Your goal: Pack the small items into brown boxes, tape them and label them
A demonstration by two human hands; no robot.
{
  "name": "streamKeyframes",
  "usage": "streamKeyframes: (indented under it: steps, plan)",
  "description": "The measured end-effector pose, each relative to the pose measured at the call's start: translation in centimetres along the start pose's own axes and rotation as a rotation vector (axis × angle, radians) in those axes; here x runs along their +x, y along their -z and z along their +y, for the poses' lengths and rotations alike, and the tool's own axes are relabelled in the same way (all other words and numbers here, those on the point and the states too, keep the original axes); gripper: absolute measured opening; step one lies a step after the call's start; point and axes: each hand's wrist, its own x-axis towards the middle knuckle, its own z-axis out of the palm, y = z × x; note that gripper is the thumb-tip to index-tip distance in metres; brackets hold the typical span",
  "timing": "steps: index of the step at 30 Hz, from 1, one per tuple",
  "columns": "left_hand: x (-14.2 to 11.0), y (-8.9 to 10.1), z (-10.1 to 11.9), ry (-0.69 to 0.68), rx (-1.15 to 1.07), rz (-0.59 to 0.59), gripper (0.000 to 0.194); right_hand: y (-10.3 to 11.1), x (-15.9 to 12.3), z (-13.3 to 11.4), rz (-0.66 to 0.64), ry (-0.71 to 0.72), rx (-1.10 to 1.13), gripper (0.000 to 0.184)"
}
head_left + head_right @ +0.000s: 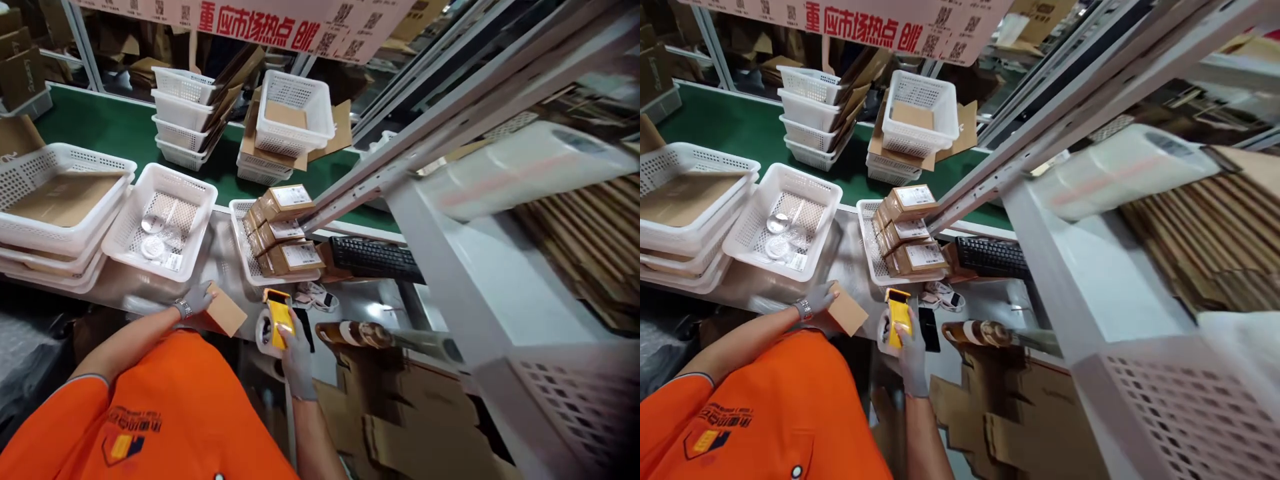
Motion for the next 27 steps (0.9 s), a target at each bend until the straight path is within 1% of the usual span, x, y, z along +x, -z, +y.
streamKeyframes:
  steps: [2,5,8,10,12,13,15,17,18,19,20,22,24,25,27]
  plan:
    - [0.6,-0.6,0.7,-0.039,-0.007,-0.036,0.035,-0.7,-1.1,-2.1,0.001,-0.011,0.119,0.063]
    - [1.5,-1.7,1.8,-0.069,0.015,-0.119,0.037,-3.5,-1.2,-4.1,-0.031,0.008,0.113,0.064]
    - [1.9,-2.5,2.5,-0.039,0.018,-0.181,0.039,-5.7,-0.5,-4.5,-0.072,0.034,0.022,0.064]
    - [2.0,-2.7,2.7,-0.015,-0.037,-0.192,0.038,-6.2,0.0,-4.3,-0.083,0.047,-0.001,0.063]
    - [2.0,-2.5,3.0,-0.007,-0.095,-0.189,0.034,-5.9,0.1,-4.0,-0.105,0.053,0.003,0.065]
    - [2.0,-2.3,3.3,-0.004,-0.107,-0.152,0.031,-5.7,0.1,-3.8,-0.117,0.057,0.006,0.066]
    - [2.0,-1.9,3.8,-0.009,-0.09,0.006,0.027,-5.3,0.1,-3.6,-0.134,0.07,0.004,0.068]
    - [1.9,-1.4,4.6,0.001,-0.054,0.168,0.032,-5.1,0.1,-3.5,-0.14,0.091,-0.014,0.069]
    - [1.9,-1.3,5.1,0.023,-0.048,0.201,0.038,-5.1,0.1,-3.5,-0.145,0.101,-0.026,0.069]
    - [1.9,-1.1,5.5,0.059,-0.061,0.185,0.046,-5.1,0.1,-3.4,-0.155,0.109,-0.039,0.069]
    - [1.9,-1.0,6.0,0.115,-0.097,0.133,0.054,-5.1,0.2,-3.4,-0.172,0.115,-0.052,0.068]
    - [2.0,-1.0,6.9,0.288,-0.236,-0.01,0.064,-5.2,0.3,-3.6,-0.218,0.129,-0.074,0.067]
    - [2.3,-1.0,7.6,0.44,-0.388,-0.119,0.065,-5.3,0.4,-3.8,-0.262,0.143,-0.088,0.068]
    - [2.4,-1.0,7.8,0.486,-0.447,-0.146,0.064,-5.3,0.5,-4.0,-0.284,0.148,-0.093,0.069]
    - [2.6,-0.9,8.1,0.512,-0.507,-0.153,0.058,-5.3,0.6,-4.5,-0.331,0.14,-0.103,0.071]
